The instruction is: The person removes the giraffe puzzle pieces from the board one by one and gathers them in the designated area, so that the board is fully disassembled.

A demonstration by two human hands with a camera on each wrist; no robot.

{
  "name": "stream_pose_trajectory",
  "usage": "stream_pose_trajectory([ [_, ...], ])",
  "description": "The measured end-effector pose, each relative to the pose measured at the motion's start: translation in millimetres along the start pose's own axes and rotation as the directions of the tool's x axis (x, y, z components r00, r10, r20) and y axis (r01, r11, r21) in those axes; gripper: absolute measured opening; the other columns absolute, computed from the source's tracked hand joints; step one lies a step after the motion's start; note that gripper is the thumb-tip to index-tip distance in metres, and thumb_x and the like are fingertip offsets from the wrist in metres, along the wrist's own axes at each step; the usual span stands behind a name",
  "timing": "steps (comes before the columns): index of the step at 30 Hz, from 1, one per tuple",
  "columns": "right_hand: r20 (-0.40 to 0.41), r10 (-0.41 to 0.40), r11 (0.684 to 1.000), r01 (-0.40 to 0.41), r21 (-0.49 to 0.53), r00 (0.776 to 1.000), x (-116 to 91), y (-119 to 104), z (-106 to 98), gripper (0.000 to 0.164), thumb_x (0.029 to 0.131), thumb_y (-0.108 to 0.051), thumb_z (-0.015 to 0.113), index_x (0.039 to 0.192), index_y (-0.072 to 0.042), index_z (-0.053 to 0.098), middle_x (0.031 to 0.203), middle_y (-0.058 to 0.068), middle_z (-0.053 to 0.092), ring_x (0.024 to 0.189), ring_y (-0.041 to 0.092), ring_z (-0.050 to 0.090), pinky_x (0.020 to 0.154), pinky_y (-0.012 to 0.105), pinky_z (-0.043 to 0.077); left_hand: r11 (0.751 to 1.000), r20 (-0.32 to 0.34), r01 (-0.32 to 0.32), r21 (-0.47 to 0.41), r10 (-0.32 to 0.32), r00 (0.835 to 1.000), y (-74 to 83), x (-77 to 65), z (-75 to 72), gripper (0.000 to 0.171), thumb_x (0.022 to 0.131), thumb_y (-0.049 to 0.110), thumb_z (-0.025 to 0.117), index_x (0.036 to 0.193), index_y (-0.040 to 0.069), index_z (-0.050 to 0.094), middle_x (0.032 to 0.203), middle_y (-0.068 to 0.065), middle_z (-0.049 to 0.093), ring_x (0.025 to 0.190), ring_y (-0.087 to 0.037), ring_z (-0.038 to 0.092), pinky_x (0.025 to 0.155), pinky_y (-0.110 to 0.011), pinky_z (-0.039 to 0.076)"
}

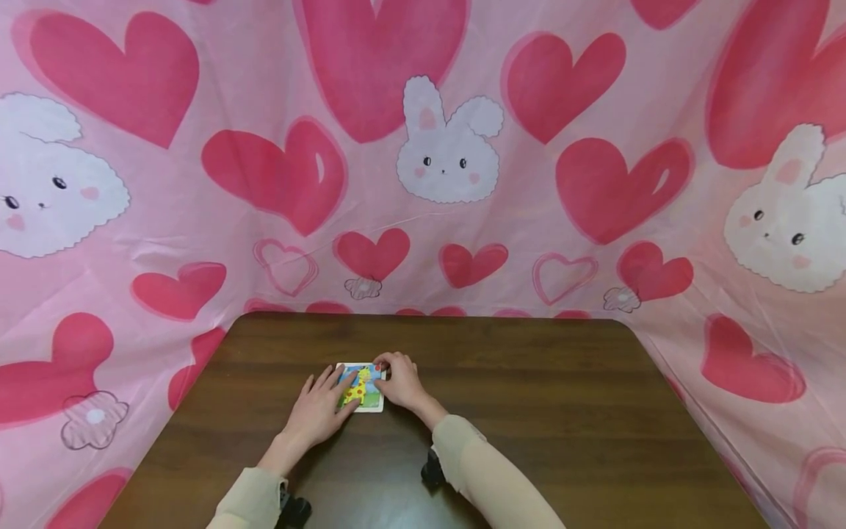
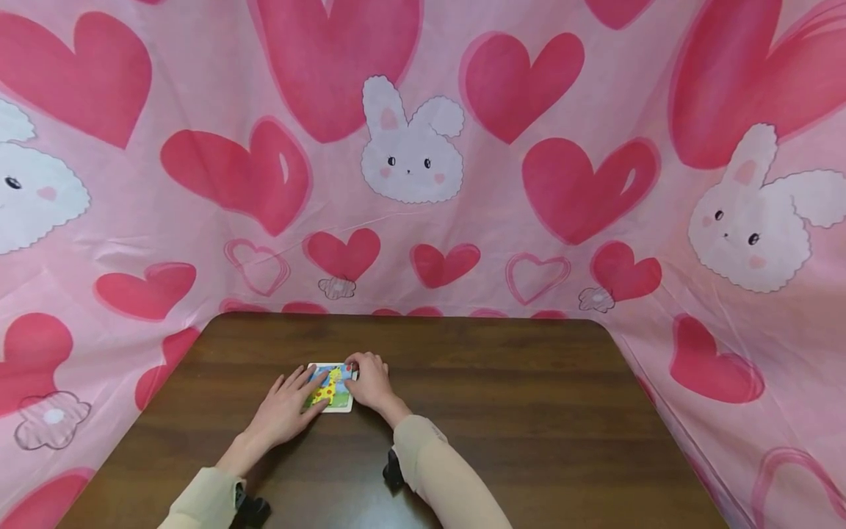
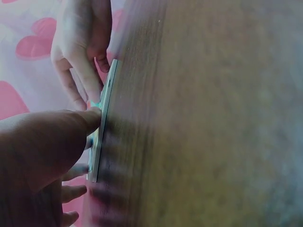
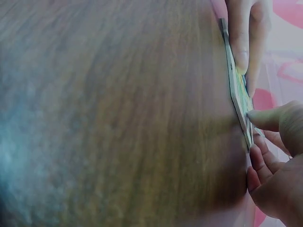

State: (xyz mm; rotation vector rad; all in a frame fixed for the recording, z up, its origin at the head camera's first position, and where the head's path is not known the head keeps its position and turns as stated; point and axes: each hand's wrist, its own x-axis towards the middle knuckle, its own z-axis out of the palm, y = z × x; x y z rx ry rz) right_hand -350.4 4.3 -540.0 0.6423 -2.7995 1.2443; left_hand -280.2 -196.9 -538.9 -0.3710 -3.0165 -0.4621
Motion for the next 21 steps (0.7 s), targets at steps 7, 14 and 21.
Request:
stream_pose_trajectory([
  [7, -0.002, 0.006, 1.0, -0.006, 0.01, 1.0, -1, 0, 1, 0.029, 0.095, -0.006, 0.082, 0.123, -0.002, 0.077, 0.104, 0.007, 0.07, 0.095, 0.018, 0.056, 0.092, 0.037, 0.038, 1.0, 0.004, 0.0, -0.01, 0.001, 1.0, -0.7, 0.9, 0.9, 0.064, 0.107, 0.042, 0.07, 0.161, 0.01, 0.057, 0.169, -0.025, 0.05, 0.16, -0.052, 0.042, 0.128, -0.078, 0.03],
  [14, -0.004, -0.004, 0.999, 0.003, -0.038, 1.0, -3, -1, 2, 0.033, 0.095, -0.01, 0.083, 0.126, -0.002, 0.077, 0.107, 0.007, 0.07, 0.098, 0.02, 0.058, 0.09, 0.036, 0.039, 0.999, -0.042, -0.03, -0.032, 0.028, 0.999, -5.4, 1.7, 10.4, 0.063, 0.106, 0.043, 0.071, 0.159, 0.011, 0.059, 0.166, -0.027, 0.052, 0.157, -0.055, 0.044, 0.126, -0.079, 0.032],
  [21, 0.002, -0.017, 0.998, 0.017, -0.055, 1.0, -2, -1, 2, 0.032, 0.096, -0.011, 0.083, 0.126, -0.002, 0.077, 0.108, 0.008, 0.069, 0.1, 0.02, 0.056, 0.093, 0.037, 0.041, 0.999, -0.046, -0.026, -0.029, 0.024, 0.999, -6.7, 1.6, 11.2, 0.063, 0.106, 0.041, 0.071, 0.159, 0.01, 0.058, 0.167, -0.027, 0.051, 0.157, -0.055, 0.044, 0.126, -0.079, 0.032],
])
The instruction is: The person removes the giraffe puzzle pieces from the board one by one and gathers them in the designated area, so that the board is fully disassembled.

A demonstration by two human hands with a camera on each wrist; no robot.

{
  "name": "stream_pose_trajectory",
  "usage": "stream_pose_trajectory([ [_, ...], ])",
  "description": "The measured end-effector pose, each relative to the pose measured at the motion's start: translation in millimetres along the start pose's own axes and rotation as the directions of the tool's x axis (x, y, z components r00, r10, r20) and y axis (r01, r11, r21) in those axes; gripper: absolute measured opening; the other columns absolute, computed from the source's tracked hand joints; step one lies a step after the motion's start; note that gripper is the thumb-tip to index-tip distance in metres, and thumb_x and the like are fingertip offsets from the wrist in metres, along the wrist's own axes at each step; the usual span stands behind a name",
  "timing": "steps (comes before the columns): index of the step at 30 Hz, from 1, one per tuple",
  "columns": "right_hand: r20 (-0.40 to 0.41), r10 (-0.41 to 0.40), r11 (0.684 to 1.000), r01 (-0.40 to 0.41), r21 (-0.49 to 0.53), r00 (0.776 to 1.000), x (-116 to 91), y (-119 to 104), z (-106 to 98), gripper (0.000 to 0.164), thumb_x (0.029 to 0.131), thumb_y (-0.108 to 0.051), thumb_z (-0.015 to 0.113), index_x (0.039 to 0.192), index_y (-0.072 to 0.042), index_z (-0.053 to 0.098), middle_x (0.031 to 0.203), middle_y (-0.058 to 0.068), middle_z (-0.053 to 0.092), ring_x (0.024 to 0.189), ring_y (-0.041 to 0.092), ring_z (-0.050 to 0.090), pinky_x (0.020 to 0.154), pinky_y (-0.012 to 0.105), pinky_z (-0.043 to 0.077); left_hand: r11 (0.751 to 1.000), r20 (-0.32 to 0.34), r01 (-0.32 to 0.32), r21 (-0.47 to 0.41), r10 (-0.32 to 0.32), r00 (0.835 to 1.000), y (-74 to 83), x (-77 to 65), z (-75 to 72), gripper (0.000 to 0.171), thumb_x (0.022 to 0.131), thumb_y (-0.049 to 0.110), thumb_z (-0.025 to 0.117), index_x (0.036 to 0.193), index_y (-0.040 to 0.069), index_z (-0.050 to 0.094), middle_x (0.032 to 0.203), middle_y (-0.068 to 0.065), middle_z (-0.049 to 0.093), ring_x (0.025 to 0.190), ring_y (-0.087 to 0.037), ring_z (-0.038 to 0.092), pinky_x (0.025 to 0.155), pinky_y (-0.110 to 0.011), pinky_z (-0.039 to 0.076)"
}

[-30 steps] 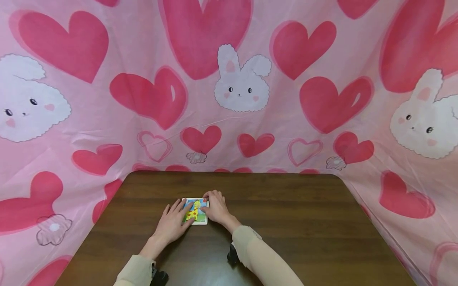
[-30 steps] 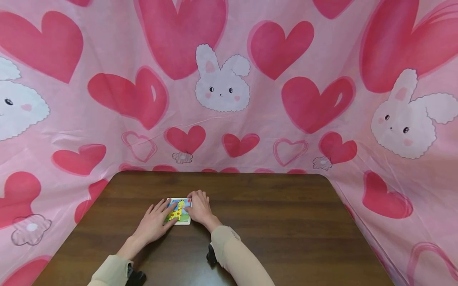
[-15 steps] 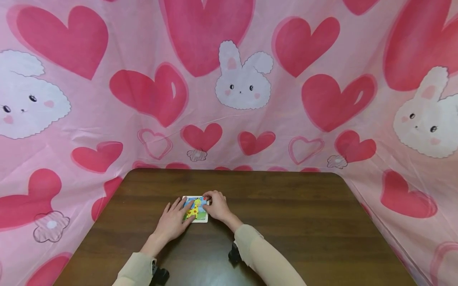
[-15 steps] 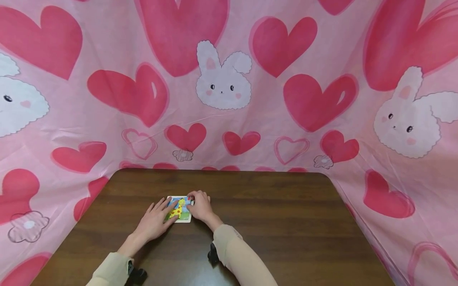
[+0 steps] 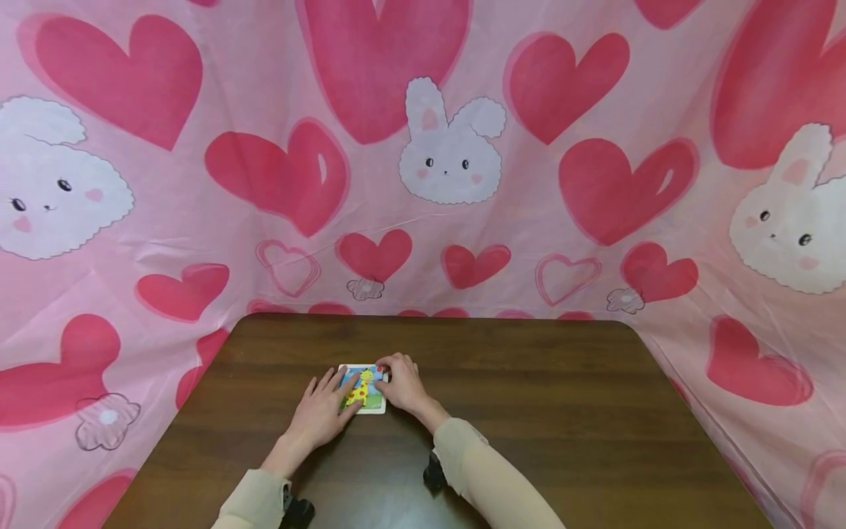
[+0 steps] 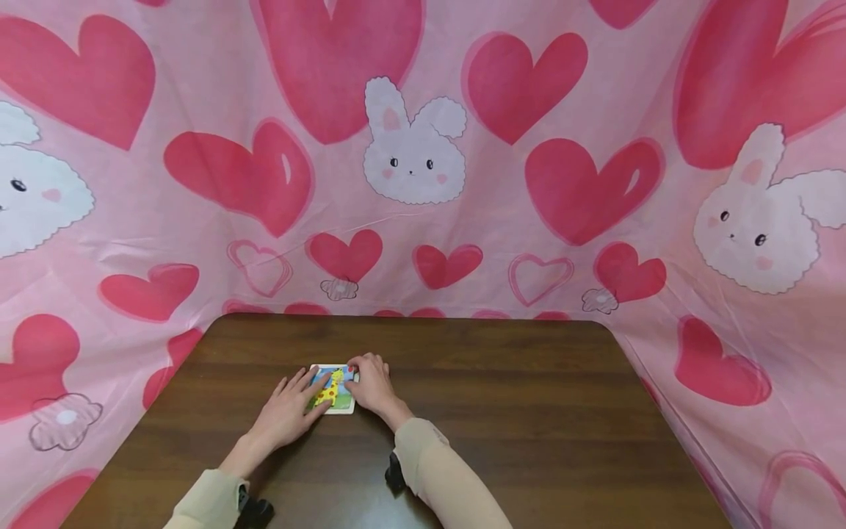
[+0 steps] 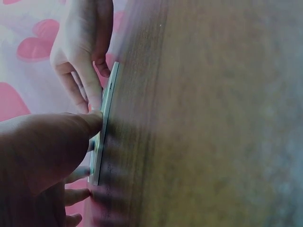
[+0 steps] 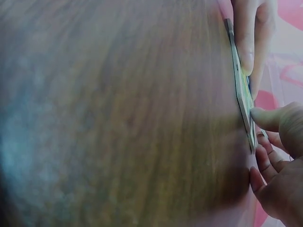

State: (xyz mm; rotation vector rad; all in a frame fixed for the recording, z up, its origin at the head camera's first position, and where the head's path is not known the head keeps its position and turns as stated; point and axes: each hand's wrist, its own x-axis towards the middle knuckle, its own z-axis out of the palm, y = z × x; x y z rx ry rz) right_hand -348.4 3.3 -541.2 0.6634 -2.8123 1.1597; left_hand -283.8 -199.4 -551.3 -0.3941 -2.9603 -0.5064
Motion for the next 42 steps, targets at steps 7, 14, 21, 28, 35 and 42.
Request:
stream_pose_trajectory([
  [7, 0.013, -0.026, 1.0, 0.026, -0.018, 1.0, 2, 2, 0, 0.033, 0.097, -0.014, 0.084, 0.127, -0.002, 0.077, 0.108, 0.007, 0.068, 0.098, 0.017, 0.055, 0.092, 0.035, 0.046, 1.0, 0.035, 0.023, 0.0, -0.023, 0.999, 7.9, -1.7, -9.8, 0.063, 0.106, 0.041, 0.071, 0.16, 0.01, 0.058, 0.168, -0.025, 0.05, 0.159, -0.053, 0.042, 0.128, -0.078, 0.031],
  [14, 0.044, -0.093, 0.986, 0.098, -0.134, 0.995, 6, 4, -1, 0.032, 0.099, -0.019, 0.083, 0.127, -0.004, 0.077, 0.109, 0.006, 0.069, 0.095, 0.016, 0.057, 0.09, 0.035, 0.048, 0.999, 0.053, 0.037, 0.021, -0.039, 0.998, 6.5, -0.6, -9.1, 0.063, 0.108, 0.042, 0.069, 0.161, 0.012, 0.056, 0.17, -0.024, 0.048, 0.161, -0.051, 0.041, 0.129, -0.076, 0.031],
  [21, 0.119, -0.192, 0.92, 0.22, -0.323, 0.974, 7, -1, -6, 0.032, 0.103, -0.023, 0.08, 0.128, -0.005, 0.074, 0.11, 0.005, 0.073, 0.095, 0.016, 0.063, 0.096, 0.039, 0.054, 0.999, 0.055, 0.034, 0.031, -0.036, 0.998, 7.5, -0.6, -10.3, 0.062, 0.108, 0.041, 0.069, 0.161, 0.011, 0.057, 0.169, -0.025, 0.049, 0.16, -0.052, 0.042, 0.128, -0.076, 0.032],
  [28, 0.121, -0.309, 0.843, 0.33, -0.425, 0.943, 27, 29, 18, 0.032, 0.103, -0.027, 0.079, 0.127, -0.008, 0.072, 0.112, 0.002, 0.07, 0.098, 0.015, 0.064, 0.093, 0.036, 0.056, 0.999, 0.054, 0.019, 0.028, -0.02, 0.998, 9.0, 0.2, -9.7, 0.061, 0.108, 0.038, 0.069, 0.16, 0.01, 0.057, 0.169, -0.025, 0.049, 0.159, -0.052, 0.042, 0.127, -0.077, 0.033],
  [35, -0.004, -0.226, 0.974, 0.225, -0.032, 0.974, 28, 49, 0, 0.031, 0.098, -0.021, 0.084, 0.122, -0.004, 0.074, 0.096, 0.0, 0.067, 0.08, 0.005, 0.057, 0.072, 0.022, 0.052, 0.999, 0.077, 0.041, 0.027, -0.043, 0.996, 8.0, 0.7, -8.7, 0.062, 0.108, 0.041, 0.069, 0.161, 0.011, 0.057, 0.171, -0.024, 0.047, 0.161, -0.051, 0.041, 0.129, -0.076, 0.031],
  [42, -0.079, -0.125, 0.983, 0.135, 0.127, 0.989, 4, 34, -55, 0.028, 0.097, -0.007, 0.082, 0.121, 0.006, 0.073, 0.102, 0.016, 0.072, 0.087, 0.02, 0.067, 0.078, 0.024, 0.055, 0.999, 0.08, 0.041, 0.019, -0.042, 0.996, 6.7, 0.8, -10.3, 0.063, 0.108, 0.041, 0.069, 0.162, 0.011, 0.055, 0.171, -0.024, 0.046, 0.161, -0.051, 0.04, 0.13, -0.075, 0.03],
])
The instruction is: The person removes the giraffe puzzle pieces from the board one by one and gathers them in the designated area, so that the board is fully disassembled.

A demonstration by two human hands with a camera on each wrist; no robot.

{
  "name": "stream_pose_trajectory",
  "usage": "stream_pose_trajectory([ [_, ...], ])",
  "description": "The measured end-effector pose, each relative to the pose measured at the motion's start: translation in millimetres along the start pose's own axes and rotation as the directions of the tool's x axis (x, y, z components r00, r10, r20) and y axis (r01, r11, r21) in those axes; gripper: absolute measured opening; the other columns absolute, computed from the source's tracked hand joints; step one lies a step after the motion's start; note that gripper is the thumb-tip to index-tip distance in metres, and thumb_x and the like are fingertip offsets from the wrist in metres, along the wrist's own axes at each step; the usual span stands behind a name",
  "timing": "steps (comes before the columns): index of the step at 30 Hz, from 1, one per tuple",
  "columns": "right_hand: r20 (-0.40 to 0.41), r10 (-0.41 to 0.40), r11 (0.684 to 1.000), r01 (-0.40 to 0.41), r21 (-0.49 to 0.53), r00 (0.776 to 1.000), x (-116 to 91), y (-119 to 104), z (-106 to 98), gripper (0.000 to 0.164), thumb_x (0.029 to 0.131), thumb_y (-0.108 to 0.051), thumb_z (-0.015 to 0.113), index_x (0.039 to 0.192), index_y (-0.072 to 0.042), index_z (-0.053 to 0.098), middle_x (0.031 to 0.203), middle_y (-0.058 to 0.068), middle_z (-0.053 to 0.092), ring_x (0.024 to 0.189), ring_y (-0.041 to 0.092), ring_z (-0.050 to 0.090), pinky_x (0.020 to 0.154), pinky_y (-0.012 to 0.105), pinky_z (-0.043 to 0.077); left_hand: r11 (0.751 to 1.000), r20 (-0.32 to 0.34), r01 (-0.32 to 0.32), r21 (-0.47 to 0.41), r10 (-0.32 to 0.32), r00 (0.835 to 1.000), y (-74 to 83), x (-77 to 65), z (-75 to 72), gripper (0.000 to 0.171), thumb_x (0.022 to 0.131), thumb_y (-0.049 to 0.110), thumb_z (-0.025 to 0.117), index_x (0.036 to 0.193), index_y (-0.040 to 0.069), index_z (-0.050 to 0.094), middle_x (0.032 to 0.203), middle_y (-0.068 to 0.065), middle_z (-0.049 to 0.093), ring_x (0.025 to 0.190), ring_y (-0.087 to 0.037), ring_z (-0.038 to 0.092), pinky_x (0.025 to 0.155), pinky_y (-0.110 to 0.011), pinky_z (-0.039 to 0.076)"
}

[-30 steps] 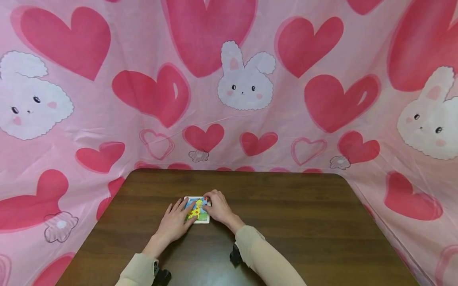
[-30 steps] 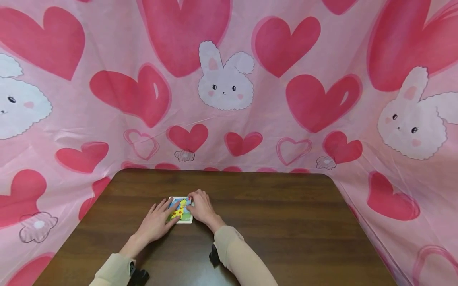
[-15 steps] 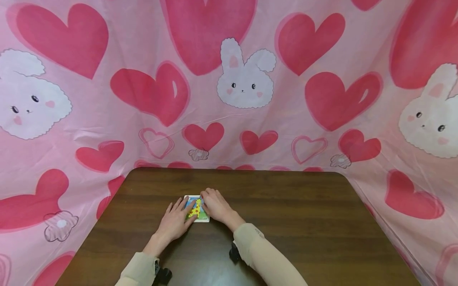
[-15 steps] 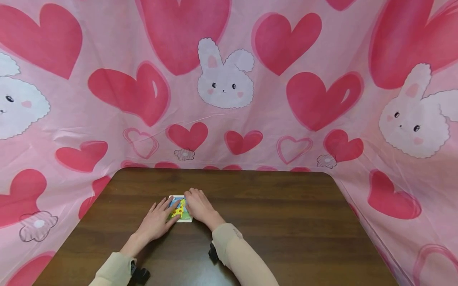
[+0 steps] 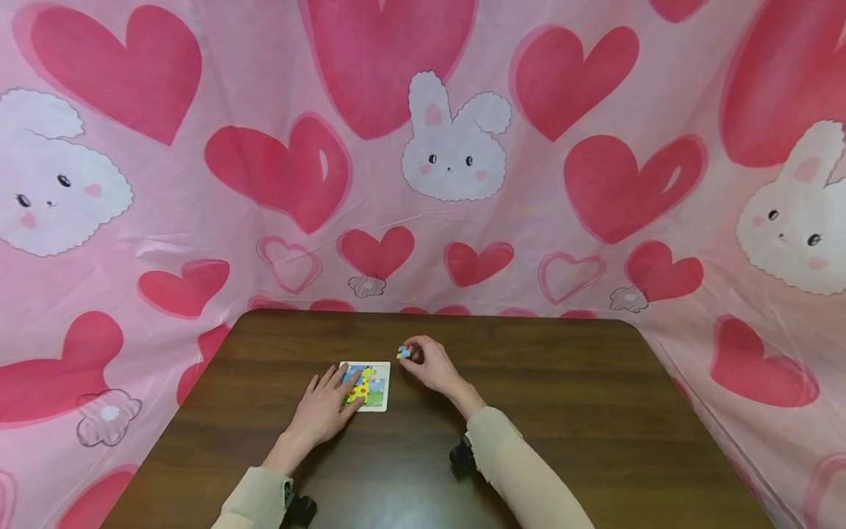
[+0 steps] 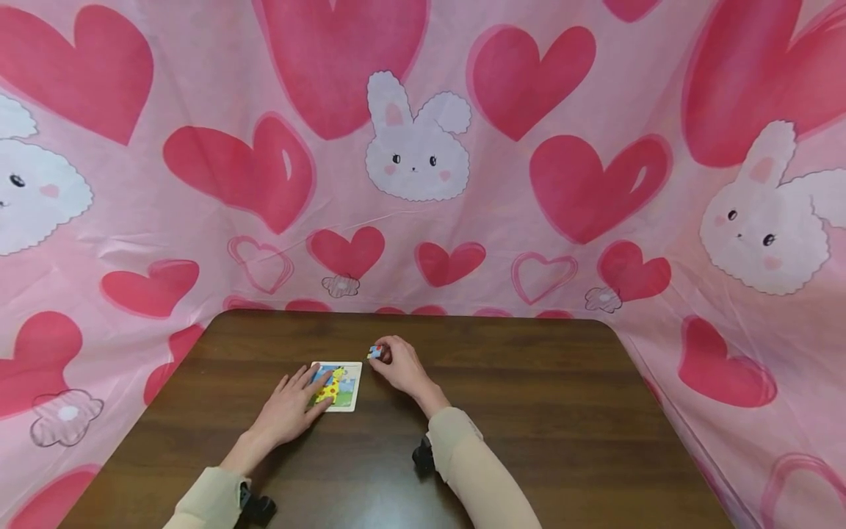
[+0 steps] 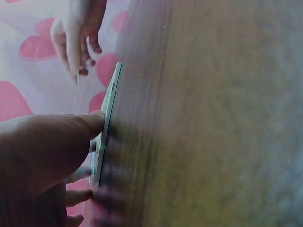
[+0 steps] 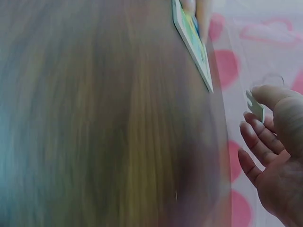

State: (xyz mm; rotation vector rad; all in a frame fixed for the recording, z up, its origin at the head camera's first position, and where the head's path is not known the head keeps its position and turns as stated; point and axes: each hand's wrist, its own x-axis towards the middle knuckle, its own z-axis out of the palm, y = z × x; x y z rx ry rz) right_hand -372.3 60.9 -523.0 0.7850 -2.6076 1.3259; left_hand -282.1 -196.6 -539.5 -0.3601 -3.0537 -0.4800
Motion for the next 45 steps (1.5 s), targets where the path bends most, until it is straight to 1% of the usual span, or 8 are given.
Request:
stream_pose_trajectory([
  [7, -0.067, 0.04, 0.999, -0.041, -0.006, 0.997, -14, 24, -36, 0.027, 0.097, -0.003, 0.081, 0.121, 0.005, 0.072, 0.107, 0.018, 0.072, 0.092, 0.023, 0.07, 0.084, 0.026, 0.058, 1.0, -0.002, -0.002, -0.006, 0.002, 1.0, -0.6, -0.2, 1.0, 0.065, 0.107, 0.043, 0.069, 0.162, 0.012, 0.055, 0.172, -0.024, 0.046, 0.162, -0.051, 0.039, 0.13, -0.075, 0.029],
  [13, -0.098, 0.146, 0.989, -0.144, 0.02, 0.985, -27, 48, -69, 0.029, 0.093, -0.001, 0.084, 0.119, 0.004, 0.073, 0.103, 0.018, 0.074, 0.091, 0.021, 0.069, 0.082, 0.024, 0.055, 1.0, -0.004, 0.001, -0.01, -0.001, 1.0, -0.8, -1.6, -0.2, 0.065, 0.107, 0.043, 0.069, 0.162, 0.011, 0.055, 0.172, -0.024, 0.046, 0.162, -0.051, 0.039, 0.13, -0.075, 0.029],
  [20, -0.091, 0.234, 0.972, -0.235, 0.003, 0.968, -43, 70, -101, 0.03, 0.091, -0.002, 0.085, 0.118, 0.005, 0.073, 0.095, 0.014, 0.074, 0.084, 0.012, 0.063, 0.076, 0.02, 0.05, 1.0, -0.003, 0.001, -0.016, -0.001, 1.0, -0.5, -1.0, -0.3, 0.065, 0.107, 0.043, 0.069, 0.162, 0.011, 0.055, 0.172, -0.024, 0.046, 0.162, -0.051, 0.039, 0.13, -0.076, 0.028],
  [26, -0.071, 0.266, 0.962, -0.27, -0.044, 0.961, -56, 83, -120, 0.029, 0.092, -0.003, 0.085, 0.117, 0.004, 0.074, 0.1, 0.016, 0.075, 0.088, 0.016, 0.065, 0.077, 0.023, 0.052, 1.0, 0.004, -0.006, -0.017, 0.006, 1.0, -1.5, 0.5, 0.8, 0.065, 0.107, 0.043, 0.069, 0.162, 0.011, 0.055, 0.172, -0.024, 0.046, 0.162, -0.051, 0.039, 0.13, -0.076, 0.028],
  [30, -0.075, 0.247, 0.963, -0.253, -0.094, 0.966, -61, 90, -128, 0.028, 0.092, -0.003, 0.086, 0.116, 0.004, 0.075, 0.109, 0.02, 0.073, 0.097, 0.026, 0.07, 0.084, 0.03, 0.056, 1.0, 0.007, -0.008, -0.017, 0.009, 1.0, -2.6, 0.6, -1.0, 0.066, 0.107, 0.044, 0.069, 0.162, 0.012, 0.055, 0.172, -0.025, 0.046, 0.162, -0.051, 0.039, 0.131, -0.076, 0.027],
  [34, -0.095, 0.199, 0.963, -0.213, -0.166, 0.975, -62, 97, -132, 0.027, 0.091, -0.005, 0.088, 0.114, 0.004, 0.078, 0.116, 0.024, 0.072, 0.108, 0.037, 0.068, 0.095, 0.046, 0.056, 1.0, 0.006, -0.017, -0.017, 0.017, 1.0, -3.6, 0.8, -3.2, 0.066, 0.107, 0.045, 0.069, 0.163, 0.012, 0.054, 0.172, -0.025, 0.046, 0.162, -0.051, 0.038, 0.131, -0.075, 0.027],
  [39, -0.11, 0.191, 0.946, -0.213, -0.246, 0.975, -63, 107, -136, 0.029, 0.093, -0.009, 0.087, 0.119, 0.003, 0.079, 0.128, 0.027, 0.069, 0.126, 0.048, 0.055, 0.109, 0.068, 0.042, 1.0, 0.004, -0.025, -0.016, 0.025, 1.0, -3.7, 0.4, -3.2, 0.066, 0.107, 0.046, 0.068, 0.162, 0.012, 0.055, 0.172, -0.025, 0.046, 0.163, -0.05, 0.038, 0.132, -0.075, 0.026],
  [45, -0.098, 0.223, 0.922, -0.243, -0.301, 0.97, -66, 111, -140, 0.03, 0.098, -0.011, 0.082, 0.125, 0.002, 0.079, 0.136, 0.029, 0.065, 0.133, 0.051, 0.05, 0.107, 0.071, 0.038, 0.999, 0.001, -0.031, -0.01, 0.031, 1.0, -2.9, -0.2, -1.6, 0.067, 0.107, 0.047, 0.068, 0.162, 0.012, 0.055, 0.171, -0.024, 0.047, 0.163, -0.05, 0.038, 0.132, -0.075, 0.027],
])
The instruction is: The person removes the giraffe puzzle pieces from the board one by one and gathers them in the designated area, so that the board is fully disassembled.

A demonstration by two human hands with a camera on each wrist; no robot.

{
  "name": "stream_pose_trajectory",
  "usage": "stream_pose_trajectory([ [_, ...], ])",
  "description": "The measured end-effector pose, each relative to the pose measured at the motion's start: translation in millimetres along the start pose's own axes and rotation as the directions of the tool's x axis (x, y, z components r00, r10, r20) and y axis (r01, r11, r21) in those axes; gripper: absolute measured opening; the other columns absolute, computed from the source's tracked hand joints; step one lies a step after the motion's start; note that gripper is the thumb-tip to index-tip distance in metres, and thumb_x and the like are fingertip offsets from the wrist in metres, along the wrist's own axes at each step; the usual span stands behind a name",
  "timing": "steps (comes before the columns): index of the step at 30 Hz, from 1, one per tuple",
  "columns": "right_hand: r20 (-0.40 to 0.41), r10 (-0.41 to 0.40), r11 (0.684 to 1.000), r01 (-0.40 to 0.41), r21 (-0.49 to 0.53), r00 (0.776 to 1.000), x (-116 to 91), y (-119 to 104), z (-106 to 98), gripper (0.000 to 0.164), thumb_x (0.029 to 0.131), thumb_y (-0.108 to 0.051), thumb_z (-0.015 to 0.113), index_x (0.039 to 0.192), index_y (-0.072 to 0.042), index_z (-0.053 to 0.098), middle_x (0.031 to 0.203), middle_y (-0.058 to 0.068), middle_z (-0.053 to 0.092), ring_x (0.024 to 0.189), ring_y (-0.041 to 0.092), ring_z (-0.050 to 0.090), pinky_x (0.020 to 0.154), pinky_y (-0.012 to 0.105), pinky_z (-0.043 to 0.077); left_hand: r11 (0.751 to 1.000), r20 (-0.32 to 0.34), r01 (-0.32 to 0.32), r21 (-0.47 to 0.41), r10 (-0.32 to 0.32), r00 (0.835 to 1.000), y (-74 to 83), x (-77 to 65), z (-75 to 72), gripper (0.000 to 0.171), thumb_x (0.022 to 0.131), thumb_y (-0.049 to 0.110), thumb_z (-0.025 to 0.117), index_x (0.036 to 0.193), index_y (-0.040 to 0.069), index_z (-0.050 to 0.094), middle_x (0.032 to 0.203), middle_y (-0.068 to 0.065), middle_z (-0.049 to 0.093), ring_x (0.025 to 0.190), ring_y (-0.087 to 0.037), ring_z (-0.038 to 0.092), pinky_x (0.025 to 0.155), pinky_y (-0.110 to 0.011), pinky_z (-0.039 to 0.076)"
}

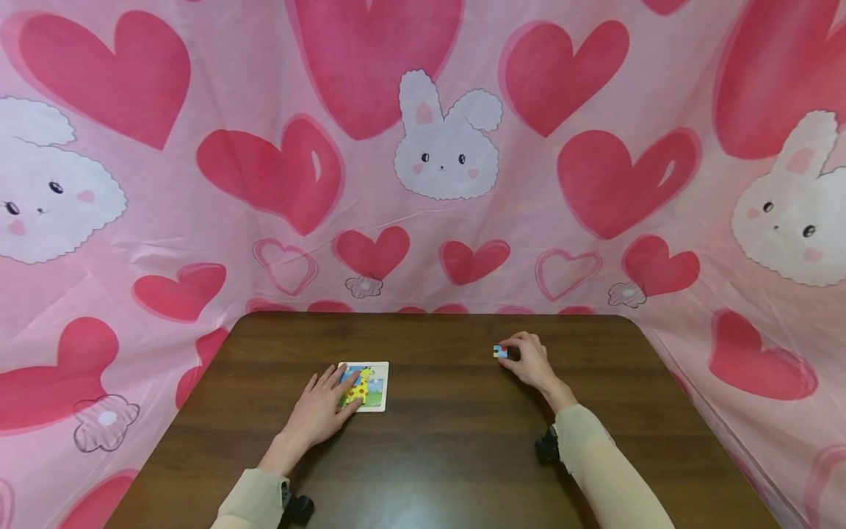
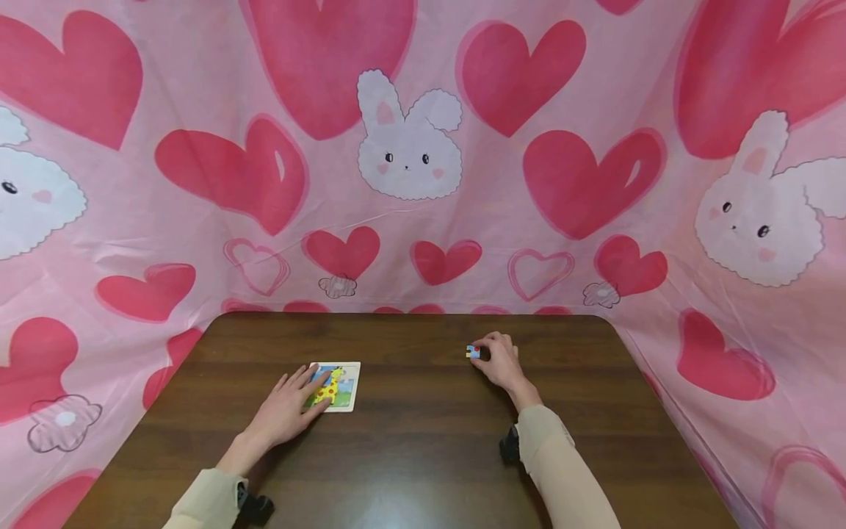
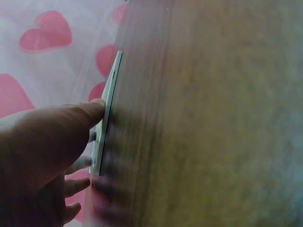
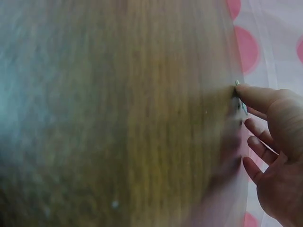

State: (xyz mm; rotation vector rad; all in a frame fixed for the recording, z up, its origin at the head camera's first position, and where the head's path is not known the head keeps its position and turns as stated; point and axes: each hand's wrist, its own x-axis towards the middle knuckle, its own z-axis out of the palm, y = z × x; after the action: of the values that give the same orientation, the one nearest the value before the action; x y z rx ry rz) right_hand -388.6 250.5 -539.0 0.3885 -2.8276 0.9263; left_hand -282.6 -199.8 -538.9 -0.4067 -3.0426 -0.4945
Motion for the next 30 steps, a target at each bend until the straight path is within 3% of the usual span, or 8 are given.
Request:
stream_pose_trajectory([
  [9, -0.021, 0.003, 1.0, -0.004, -0.02, 1.0, -4, -1, -1, 0.036, 0.101, -0.011, 0.079, 0.133, 0.003, 0.075, 0.136, 0.029, 0.063, 0.129, 0.051, 0.05, 0.106, 0.069, 0.038, 0.999, -0.005, 0.026, 0.02, -0.026, 1.0, -0.1, 1.7, 0.7, 0.077, 0.106, 0.049, 0.069, 0.162, 0.0, 0.051, 0.172, -0.022, 0.047, 0.164, -0.046, 0.038, 0.133, -0.072, 0.027],
  [13, -0.092, 0.0, 0.998, 0.005, 0.061, 0.996, -2, -6, 3, 0.041, 0.098, -0.009, 0.08, 0.134, 0.006, 0.072, 0.133, 0.031, 0.065, 0.126, 0.051, 0.053, 0.103, 0.069, 0.039, 0.999, -0.018, 0.032, 0.009, -0.032, 0.999, -0.7, 0.9, -0.7, 0.078, 0.105, 0.049, 0.07, 0.162, -0.001, 0.051, 0.172, -0.022, 0.047, 0.164, -0.046, 0.038, 0.133, -0.072, 0.026],
  [16, -0.162, -0.042, 0.992, 0.061, 0.114, 0.986, 3, -15, 9, 0.04, 0.095, -0.007, 0.081, 0.131, 0.007, 0.071, 0.124, 0.029, 0.069, 0.117, 0.047, 0.06, 0.099, 0.065, 0.046, 1.0, -0.043, 0.023, 0.006, -0.023, 0.999, -2.9, -1.0, -2.9, 0.077, 0.104, 0.048, 0.072, 0.16, -0.002, 0.053, 0.171, -0.023, 0.047, 0.163, -0.047, 0.039, 0.132, -0.073, 0.027],
  [20, -0.17, -0.07, 0.983, 0.097, 0.155, 0.983, 10, -39, 18, 0.037, 0.096, -0.005, 0.081, 0.129, 0.009, 0.071, 0.112, 0.025, 0.073, 0.105, 0.041, 0.071, 0.094, 0.059, 0.059, 0.999, -0.042, 0.038, 0.009, -0.038, 0.998, -7.5, -4.0, -5.1, 0.077, 0.104, 0.047, 0.073, 0.16, -0.002, 0.053, 0.172, -0.024, 0.047, 0.163, -0.048, 0.038, 0.132, -0.074, 0.026],
  [23, -0.122, -0.052, 0.977, 0.076, 0.199, 0.991, 15, -66, 27, 0.035, 0.096, -0.003, 0.081, 0.128, 0.009, 0.072, 0.104, 0.022, 0.076, 0.096, 0.036, 0.074, 0.09, 0.05, 0.064, 0.999, -0.027, 0.051, 0.015, -0.05, 0.998, -11.4, -5.9, -6.0, 0.078, 0.104, 0.047, 0.072, 0.161, -0.001, 0.051, 0.172, -0.023, 0.046, 0.164, -0.048, 0.038, 0.133, -0.074, 0.025],
  [27, -0.072, -0.06, 0.968, 0.076, 0.239, 0.996, 21, -100, 46, 0.031, 0.096, -0.004, 0.082, 0.124, 0.008, 0.074, 0.095, 0.016, 0.078, 0.084, 0.023, 0.072, 0.079, 0.032, 0.061, 0.999, -0.028, 0.043, 0.011, -0.043, 0.999, -15.0, -7.8, -5.8, 0.077, 0.104, 0.047, 0.072, 0.162, 0.0, 0.051, 0.172, -0.023, 0.047, 0.163, -0.049, 0.039, 0.132, -0.075, 0.026],
  [30, -0.036, -0.103, 0.958, 0.109, 0.265, 0.994, 24, -125, 61, 0.03, 0.096, -0.005, 0.082, 0.121, 0.009, 0.075, 0.093, 0.015, 0.079, 0.08, 0.018, 0.07, 0.075, 0.026, 0.058, 0.999, -0.032, 0.038, 0.005, -0.038, 0.999, -16.4, -8.2, -4.9, 0.076, 0.104, 0.047, 0.072, 0.162, 0.001, 0.052, 0.171, -0.024, 0.047, 0.162, -0.049, 0.039, 0.131, -0.076, 0.026],
])
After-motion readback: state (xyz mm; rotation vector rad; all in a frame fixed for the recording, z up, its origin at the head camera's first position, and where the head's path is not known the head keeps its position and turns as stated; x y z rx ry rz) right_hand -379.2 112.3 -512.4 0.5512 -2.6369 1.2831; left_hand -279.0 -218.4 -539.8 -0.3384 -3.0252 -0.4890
